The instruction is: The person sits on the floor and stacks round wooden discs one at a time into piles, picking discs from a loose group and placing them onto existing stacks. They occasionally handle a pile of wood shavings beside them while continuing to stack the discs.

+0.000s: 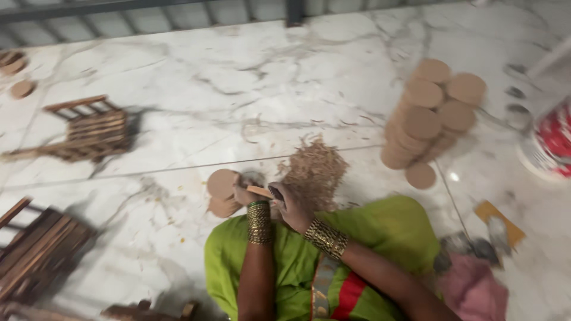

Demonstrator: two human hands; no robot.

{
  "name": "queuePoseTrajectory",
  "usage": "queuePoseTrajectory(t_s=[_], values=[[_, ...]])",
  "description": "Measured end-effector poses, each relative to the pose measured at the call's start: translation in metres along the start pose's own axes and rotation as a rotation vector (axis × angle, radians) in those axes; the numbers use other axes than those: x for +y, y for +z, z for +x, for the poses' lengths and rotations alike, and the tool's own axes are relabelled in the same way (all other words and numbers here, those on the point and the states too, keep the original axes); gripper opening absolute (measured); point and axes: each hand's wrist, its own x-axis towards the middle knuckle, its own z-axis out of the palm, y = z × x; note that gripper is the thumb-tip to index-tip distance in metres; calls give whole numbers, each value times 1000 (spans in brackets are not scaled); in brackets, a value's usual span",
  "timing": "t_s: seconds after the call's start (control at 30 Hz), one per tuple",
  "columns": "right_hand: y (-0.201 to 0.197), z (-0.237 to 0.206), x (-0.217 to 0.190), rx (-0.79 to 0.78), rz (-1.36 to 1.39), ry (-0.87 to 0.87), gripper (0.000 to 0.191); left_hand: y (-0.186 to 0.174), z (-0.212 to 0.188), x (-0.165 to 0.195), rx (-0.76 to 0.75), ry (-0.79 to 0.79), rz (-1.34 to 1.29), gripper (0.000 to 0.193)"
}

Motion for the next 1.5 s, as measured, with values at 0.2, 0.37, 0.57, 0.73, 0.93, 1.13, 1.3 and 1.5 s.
queuePoseTrajectory(t_s=[0.2, 0.37, 0.57, 0.73, 0.93, 1.13, 1.3, 1.5], values=[[-37, -1, 62, 88, 57, 300, 43, 12, -25, -16, -232, -326, -150, 26], [-116, -14, 124, 492, 796, 661, 37, 12, -25, -19, -345, -323, 21, 30], [-247, -74, 174, 972, 887, 761, 18, 7, -16, -25, -321, -331, 51, 29], [-291, -93, 186, 1132, 758, 990, 13, 7, -19, -30, -361, -321, 92, 26], [-286, -94, 264, 954, 1493, 1061, 12, 5, -18, -33, -380, -311, 55, 27], [-269, -103, 294, 839, 1784, 1055, 8, 5, -17, -37, -363, -325, 108, 27], [-276, -93, 269, 1033, 1587, 1016, 25, 7, -20, -35, -394, -333, 98, 27], [-290, -92, 271, 1193, 1305, 1138, 40, 9, -21, -34, -416, -329, 90, 27]])
